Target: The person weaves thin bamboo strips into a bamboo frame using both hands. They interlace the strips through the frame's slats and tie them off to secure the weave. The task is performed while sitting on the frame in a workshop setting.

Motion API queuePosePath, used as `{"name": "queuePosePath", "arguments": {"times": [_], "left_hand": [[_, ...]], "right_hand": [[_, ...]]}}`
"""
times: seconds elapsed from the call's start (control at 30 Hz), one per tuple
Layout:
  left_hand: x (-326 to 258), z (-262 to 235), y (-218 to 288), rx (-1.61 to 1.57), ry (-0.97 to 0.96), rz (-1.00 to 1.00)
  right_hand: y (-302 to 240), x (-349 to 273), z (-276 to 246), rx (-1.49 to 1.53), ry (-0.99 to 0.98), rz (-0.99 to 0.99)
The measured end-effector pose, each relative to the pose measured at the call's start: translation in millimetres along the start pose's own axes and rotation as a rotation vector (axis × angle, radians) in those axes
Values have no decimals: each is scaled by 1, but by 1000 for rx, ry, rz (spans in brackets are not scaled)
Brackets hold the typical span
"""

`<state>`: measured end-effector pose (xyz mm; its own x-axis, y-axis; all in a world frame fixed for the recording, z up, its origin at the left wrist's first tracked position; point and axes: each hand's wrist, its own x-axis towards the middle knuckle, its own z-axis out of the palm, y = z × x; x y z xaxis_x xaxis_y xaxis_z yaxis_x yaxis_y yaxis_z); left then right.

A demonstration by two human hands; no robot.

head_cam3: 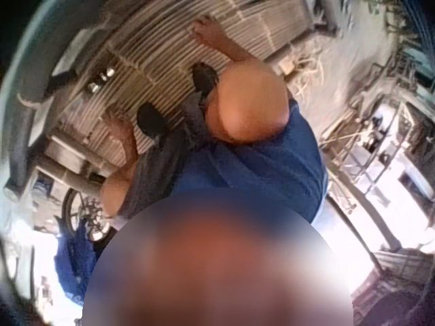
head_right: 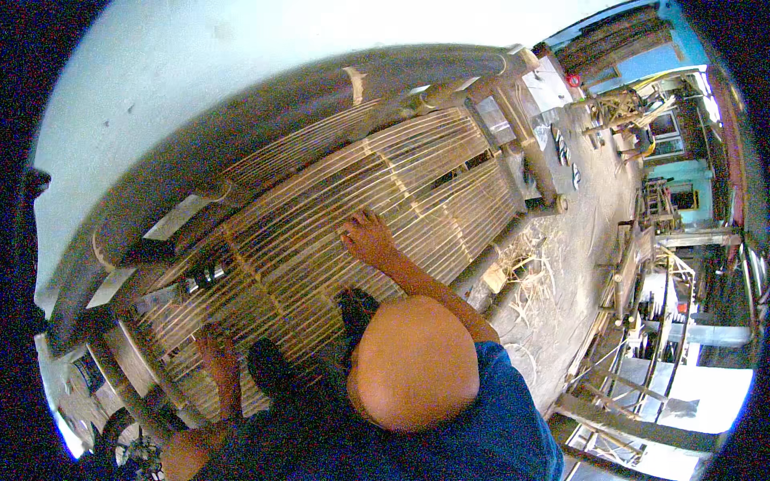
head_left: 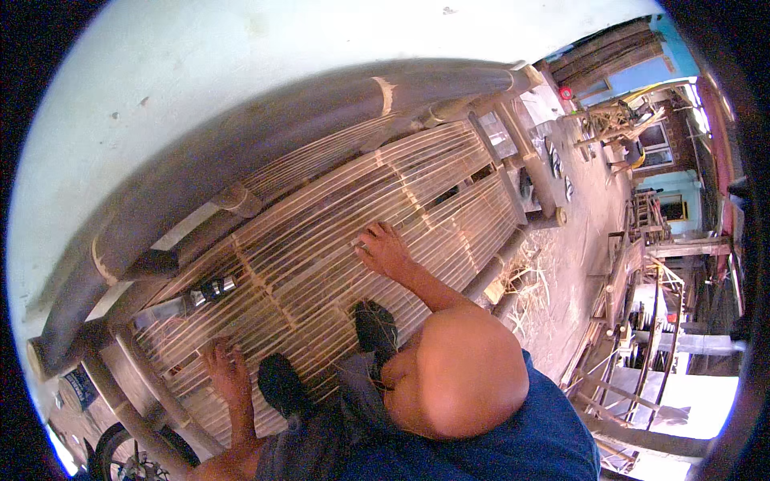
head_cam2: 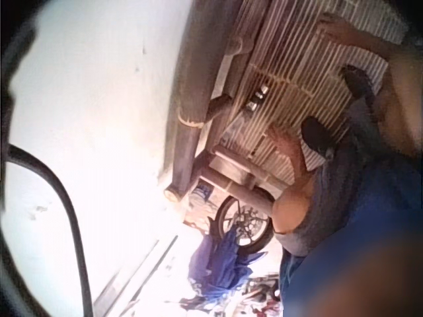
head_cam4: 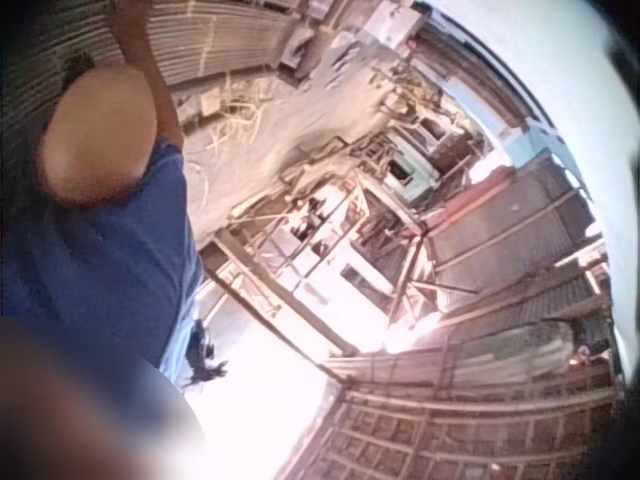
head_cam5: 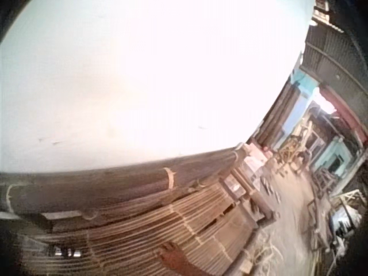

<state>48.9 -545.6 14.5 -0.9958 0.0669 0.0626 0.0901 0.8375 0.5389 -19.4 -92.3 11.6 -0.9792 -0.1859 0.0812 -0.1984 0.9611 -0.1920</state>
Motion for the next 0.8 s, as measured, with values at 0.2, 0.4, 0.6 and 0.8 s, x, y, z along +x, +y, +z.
{"name": "queuePosePath", "arguments": {"times": [0.2,0.4,0.6,0.8], "left_hand": [[16,1,17,245,-138,-64],[24,7,-4,229,-176,-4],[22,11,-34,40,-272,-12],[24,0,-36,-128,-290,-71]], "right_hand": [[3,3,-2,-50,-74,24],[9,12,-8,-20,-33,37],[16,30,-12,29,184,-84],[10,18,-9,-64,-231,107]]}}
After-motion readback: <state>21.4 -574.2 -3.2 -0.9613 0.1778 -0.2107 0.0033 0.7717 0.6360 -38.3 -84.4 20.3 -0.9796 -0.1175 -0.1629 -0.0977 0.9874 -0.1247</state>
